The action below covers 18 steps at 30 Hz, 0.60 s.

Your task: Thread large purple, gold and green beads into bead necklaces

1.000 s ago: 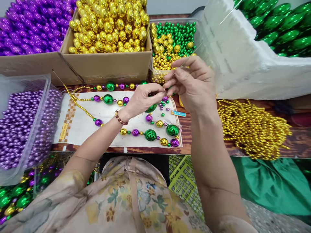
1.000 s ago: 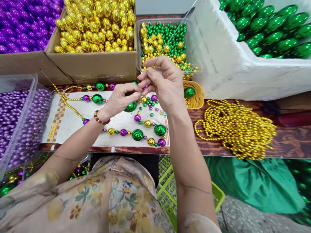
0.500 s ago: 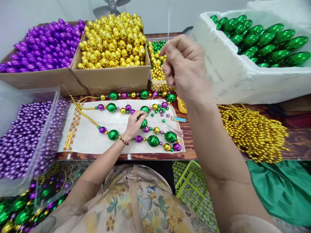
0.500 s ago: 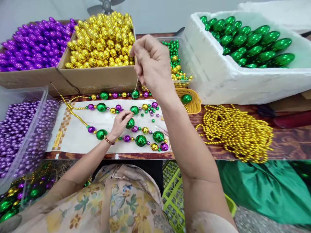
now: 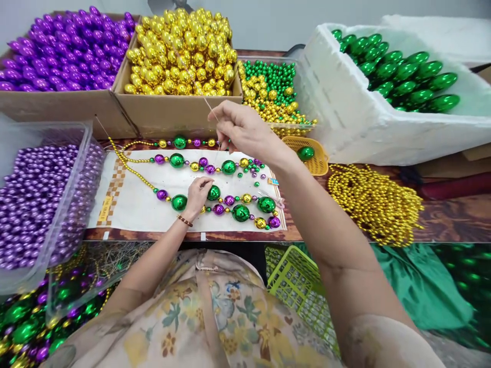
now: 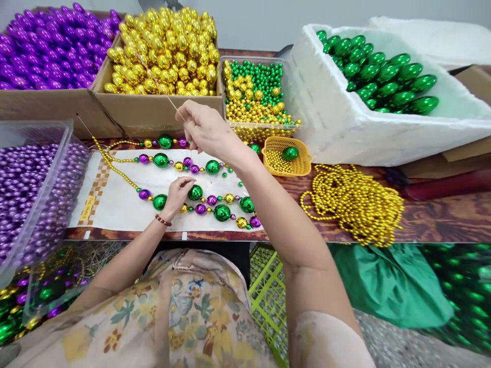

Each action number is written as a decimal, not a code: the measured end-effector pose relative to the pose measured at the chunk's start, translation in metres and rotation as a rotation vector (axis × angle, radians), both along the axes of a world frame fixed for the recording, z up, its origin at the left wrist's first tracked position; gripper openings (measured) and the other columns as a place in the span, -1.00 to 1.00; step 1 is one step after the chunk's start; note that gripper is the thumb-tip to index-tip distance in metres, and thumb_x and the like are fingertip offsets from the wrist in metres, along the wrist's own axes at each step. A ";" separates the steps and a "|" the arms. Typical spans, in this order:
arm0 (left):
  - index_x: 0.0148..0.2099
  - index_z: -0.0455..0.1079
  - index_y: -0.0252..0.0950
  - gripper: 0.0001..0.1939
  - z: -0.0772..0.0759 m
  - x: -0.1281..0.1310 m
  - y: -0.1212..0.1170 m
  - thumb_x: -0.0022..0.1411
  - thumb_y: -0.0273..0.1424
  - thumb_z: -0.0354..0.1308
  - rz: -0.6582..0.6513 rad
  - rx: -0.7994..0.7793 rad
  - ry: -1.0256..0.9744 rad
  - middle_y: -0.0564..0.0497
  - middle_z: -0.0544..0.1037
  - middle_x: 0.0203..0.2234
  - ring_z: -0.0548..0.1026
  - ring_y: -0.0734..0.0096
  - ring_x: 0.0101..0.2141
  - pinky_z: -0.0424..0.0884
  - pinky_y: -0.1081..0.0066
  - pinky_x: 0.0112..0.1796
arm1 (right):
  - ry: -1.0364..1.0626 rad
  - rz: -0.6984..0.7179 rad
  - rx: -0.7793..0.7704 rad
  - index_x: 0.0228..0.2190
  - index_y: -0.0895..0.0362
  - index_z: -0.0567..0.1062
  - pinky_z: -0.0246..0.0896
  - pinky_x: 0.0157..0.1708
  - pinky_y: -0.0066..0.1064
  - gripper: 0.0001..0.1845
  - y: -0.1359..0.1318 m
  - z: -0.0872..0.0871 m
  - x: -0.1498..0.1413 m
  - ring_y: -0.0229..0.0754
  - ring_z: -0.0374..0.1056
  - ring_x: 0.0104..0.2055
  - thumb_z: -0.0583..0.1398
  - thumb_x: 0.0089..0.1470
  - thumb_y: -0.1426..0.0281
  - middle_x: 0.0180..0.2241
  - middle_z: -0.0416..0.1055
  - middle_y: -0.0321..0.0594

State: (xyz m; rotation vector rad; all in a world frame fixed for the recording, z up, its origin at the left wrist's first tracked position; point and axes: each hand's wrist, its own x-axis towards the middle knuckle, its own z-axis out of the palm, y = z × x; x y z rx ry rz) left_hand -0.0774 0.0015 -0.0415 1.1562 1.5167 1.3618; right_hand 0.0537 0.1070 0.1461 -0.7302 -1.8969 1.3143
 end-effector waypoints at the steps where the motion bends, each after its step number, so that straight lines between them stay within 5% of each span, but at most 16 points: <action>1: -0.29 0.58 -0.27 -0.89 -0.002 -0.001 0.000 0.19 -0.44 0.21 -0.001 -0.005 -0.002 -0.01 0.57 -0.33 0.46 0.35 -0.26 0.30 0.42 -0.17 | -0.001 0.008 -0.025 -0.35 0.15 0.43 0.17 -0.63 -0.65 -0.92 0.000 0.000 -0.001 -0.43 0.31 -0.60 0.25 0.18 0.50 -0.61 0.31 -0.45; 12: -0.25 0.55 -0.29 -0.86 -0.008 0.002 0.004 0.26 -0.46 0.15 -0.062 -0.100 0.237 -0.04 0.59 -0.30 0.50 0.35 -0.27 0.37 0.38 -0.17 | -0.041 0.024 -0.009 -0.31 0.16 0.45 0.21 -0.60 -0.62 -0.84 -0.001 -0.005 0.015 -0.38 0.38 -0.52 0.25 0.24 0.31 -0.55 0.40 -0.36; 18: -0.24 0.54 -0.29 -0.84 -0.002 0.000 0.007 0.30 -0.43 0.12 -0.058 -0.076 0.420 -0.06 0.58 -0.27 0.50 0.32 -0.27 0.38 0.35 -0.17 | 0.019 -0.032 -0.019 -0.33 0.07 0.46 0.22 -0.66 -0.57 -0.65 0.008 -0.009 0.034 -0.34 0.37 -0.58 0.34 0.11 0.07 -0.59 0.40 -0.39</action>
